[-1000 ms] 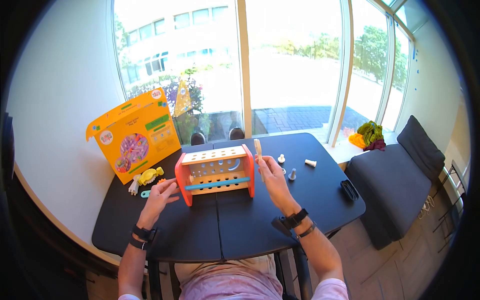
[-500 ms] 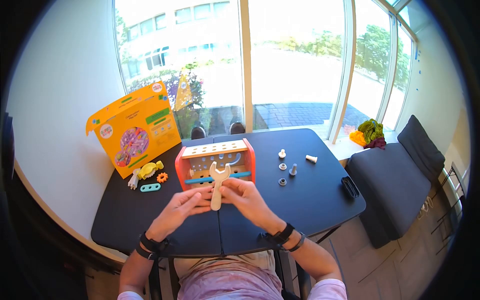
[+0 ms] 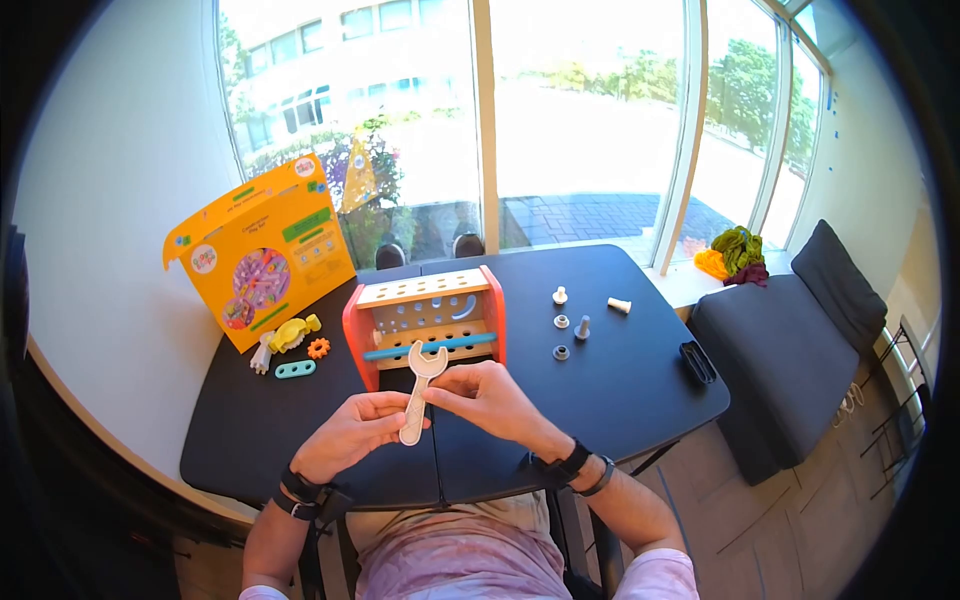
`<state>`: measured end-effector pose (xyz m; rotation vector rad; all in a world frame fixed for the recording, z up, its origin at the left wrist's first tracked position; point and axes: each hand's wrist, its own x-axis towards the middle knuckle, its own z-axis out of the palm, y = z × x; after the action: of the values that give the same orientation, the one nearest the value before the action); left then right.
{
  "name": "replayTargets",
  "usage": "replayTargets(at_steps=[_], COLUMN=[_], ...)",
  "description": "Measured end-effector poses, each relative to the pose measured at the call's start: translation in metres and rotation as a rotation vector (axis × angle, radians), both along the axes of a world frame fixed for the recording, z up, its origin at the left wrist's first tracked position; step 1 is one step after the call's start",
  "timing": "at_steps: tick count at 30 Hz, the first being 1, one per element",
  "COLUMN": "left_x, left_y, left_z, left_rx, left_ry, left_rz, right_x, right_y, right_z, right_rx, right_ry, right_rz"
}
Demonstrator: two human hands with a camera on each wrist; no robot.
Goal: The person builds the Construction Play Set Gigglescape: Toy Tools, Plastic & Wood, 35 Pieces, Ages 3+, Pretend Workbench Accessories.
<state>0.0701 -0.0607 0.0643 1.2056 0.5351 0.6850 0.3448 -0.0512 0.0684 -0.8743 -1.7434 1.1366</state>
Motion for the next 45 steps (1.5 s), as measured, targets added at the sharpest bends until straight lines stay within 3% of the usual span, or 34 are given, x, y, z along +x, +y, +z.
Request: replayTargets(at_steps=[5, 7, 10, 13, 19, 25, 28, 31, 36, 40, 45], left_x=[-0.007, -0.01, -0.012, -0.013, -0.008, -0.007, -0.007, -0.004, 0.006, 0.02, 0.033], left_y=[-0.003, -0.004, -0.001, 0.0, 0.001, 0.005, 0.008, 0.007, 0.004, 0.001, 0.001], left_z=[0.002, 0.002, 0.0, -0.001, 0.005, 0.003, 0.003, 0.005, 0.008, 0.01, 0.007], left_rx=[-0.006, 0.005, -0.004, -0.02, -0.005, -0.008, -0.01, -0.01, 0.052, 0.195, 0.497], left_ry=[-0.047, -0.046, -0.058, -0.063, -0.018, -0.034, -0.044, -0.029, 0.002, 0.039, 0.173], left_rz=[0.005, 0.021, 0.039, 0.064, 0.118, 0.137, 0.135, 0.156, 0.179, 0.239, 0.294], right_x=[0.035, 0.058, 0.096, 0.132, 0.15, 0.148, 0.134, 0.113, 0.064, 0.023, -0.016], right_y=[0.005, 0.022, 0.046, 0.068, 0.078, 0.064, 0.048, 0.033, 0.009, -0.001, -0.001], right_z=[0.024, 0.015, 0.0, -0.043, -0.06, -0.047, -0.01, 0.026, 0.047, 0.049, 0.048], right_rx=[0.211, 0.393, 0.41, 0.829, 0.328, 0.462, 0.435, 0.327, 0.206, 0.193, 0.189], right_ry=[-0.426, -0.586, -0.822, -0.916, -1.131, -0.971, -0.827, -0.623, -0.016, 0.138, 0.256], right_rz=[-0.33, -0.548, -0.735, -0.722, -0.486, -0.506, -0.551, -0.642, -0.427, -0.327, -0.364])
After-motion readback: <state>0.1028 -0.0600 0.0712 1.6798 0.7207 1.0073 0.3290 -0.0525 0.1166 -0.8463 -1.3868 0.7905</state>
